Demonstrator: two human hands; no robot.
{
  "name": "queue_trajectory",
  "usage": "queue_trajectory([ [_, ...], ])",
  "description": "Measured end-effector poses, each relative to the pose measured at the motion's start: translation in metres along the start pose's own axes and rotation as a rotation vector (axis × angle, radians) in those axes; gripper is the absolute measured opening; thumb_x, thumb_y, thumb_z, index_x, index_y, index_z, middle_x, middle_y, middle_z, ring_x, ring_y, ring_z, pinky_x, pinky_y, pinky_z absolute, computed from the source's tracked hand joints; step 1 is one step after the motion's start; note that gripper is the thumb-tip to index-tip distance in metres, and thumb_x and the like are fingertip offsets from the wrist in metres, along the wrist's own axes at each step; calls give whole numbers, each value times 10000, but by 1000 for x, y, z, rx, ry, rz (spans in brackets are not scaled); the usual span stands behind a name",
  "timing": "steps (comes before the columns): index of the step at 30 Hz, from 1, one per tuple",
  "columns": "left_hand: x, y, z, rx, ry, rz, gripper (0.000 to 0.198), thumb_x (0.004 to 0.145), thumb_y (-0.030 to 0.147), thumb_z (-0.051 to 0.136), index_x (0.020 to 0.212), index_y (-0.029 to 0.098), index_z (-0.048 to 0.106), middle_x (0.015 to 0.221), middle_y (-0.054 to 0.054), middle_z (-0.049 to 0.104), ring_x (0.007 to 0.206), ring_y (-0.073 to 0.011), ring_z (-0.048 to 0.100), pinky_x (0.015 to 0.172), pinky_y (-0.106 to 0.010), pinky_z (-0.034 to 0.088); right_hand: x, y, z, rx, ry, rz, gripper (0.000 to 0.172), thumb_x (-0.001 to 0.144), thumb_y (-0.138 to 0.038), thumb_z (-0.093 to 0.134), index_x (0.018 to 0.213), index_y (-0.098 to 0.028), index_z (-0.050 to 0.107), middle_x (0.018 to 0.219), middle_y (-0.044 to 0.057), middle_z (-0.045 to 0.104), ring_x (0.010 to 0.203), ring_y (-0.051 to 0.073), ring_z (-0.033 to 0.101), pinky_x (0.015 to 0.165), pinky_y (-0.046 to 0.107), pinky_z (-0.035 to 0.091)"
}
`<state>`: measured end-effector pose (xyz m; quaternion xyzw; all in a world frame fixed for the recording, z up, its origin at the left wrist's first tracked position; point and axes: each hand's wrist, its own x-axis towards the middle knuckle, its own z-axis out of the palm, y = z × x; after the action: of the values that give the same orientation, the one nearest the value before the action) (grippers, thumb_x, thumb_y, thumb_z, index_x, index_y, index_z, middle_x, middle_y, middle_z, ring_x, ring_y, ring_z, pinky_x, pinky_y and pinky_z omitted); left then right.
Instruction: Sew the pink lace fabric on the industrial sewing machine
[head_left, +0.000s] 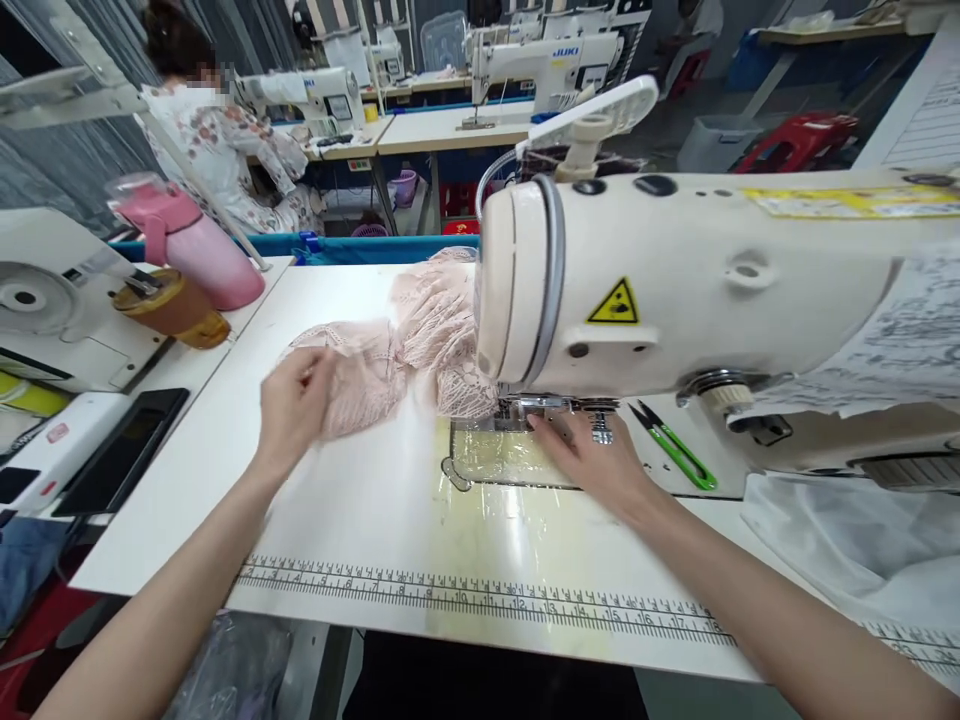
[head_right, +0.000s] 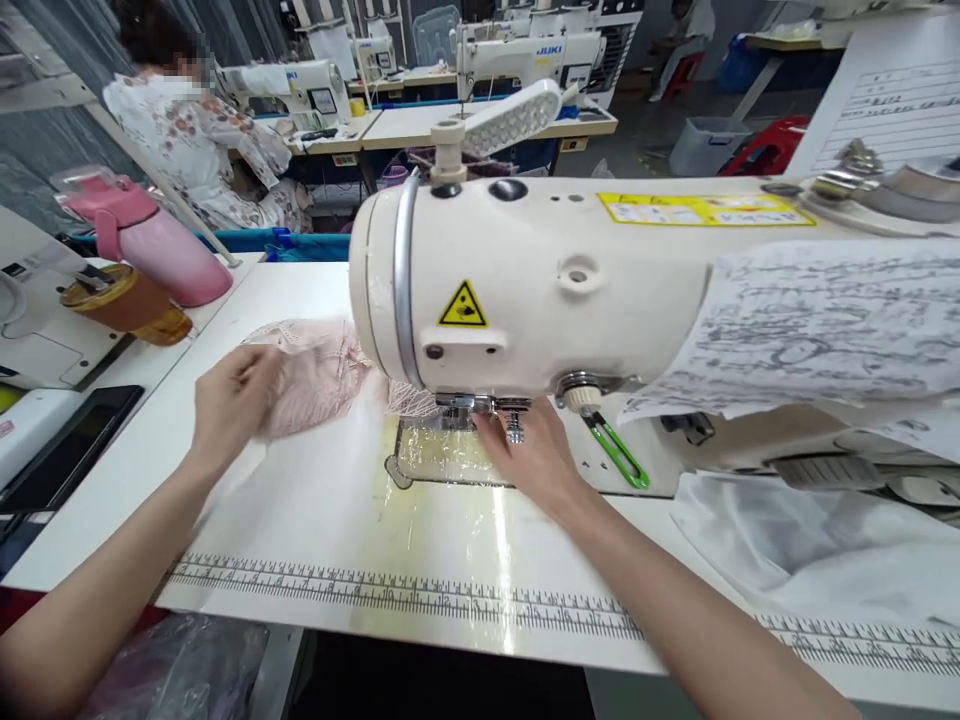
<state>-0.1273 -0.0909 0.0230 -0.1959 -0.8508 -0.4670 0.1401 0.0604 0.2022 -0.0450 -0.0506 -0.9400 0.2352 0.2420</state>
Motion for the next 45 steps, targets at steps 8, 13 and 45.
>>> queue_trajectory([
  [8,-36,62,9,-444,-436,-63,254,910,407,505,888,192,638,933,-46,699,770,-173,647,688,-314,564,12,-13,-13,63,6,54,336,941,-395,491,679,-207,588,677,57,624,656,223,593,670,406,519],
  [13,-96,102,54,-168,-1075,329,261,966,316,446,930,208,682,910,-36,700,863,-170,649,797,-332,551,12,-4,-9,2,134,-68,195,910,-251,502,762,-187,613,855,91,664,878,250,602,746,377,506],
  [45,-69,64,104,544,-656,927,457,964,213,307,1340,44,504,1395,-150,526,1268,-294,530,1017,-482,503,9,3,-8,-231,145,-516,224,866,-85,516,870,-201,707,929,-31,746,859,135,636,929,291,455],
])
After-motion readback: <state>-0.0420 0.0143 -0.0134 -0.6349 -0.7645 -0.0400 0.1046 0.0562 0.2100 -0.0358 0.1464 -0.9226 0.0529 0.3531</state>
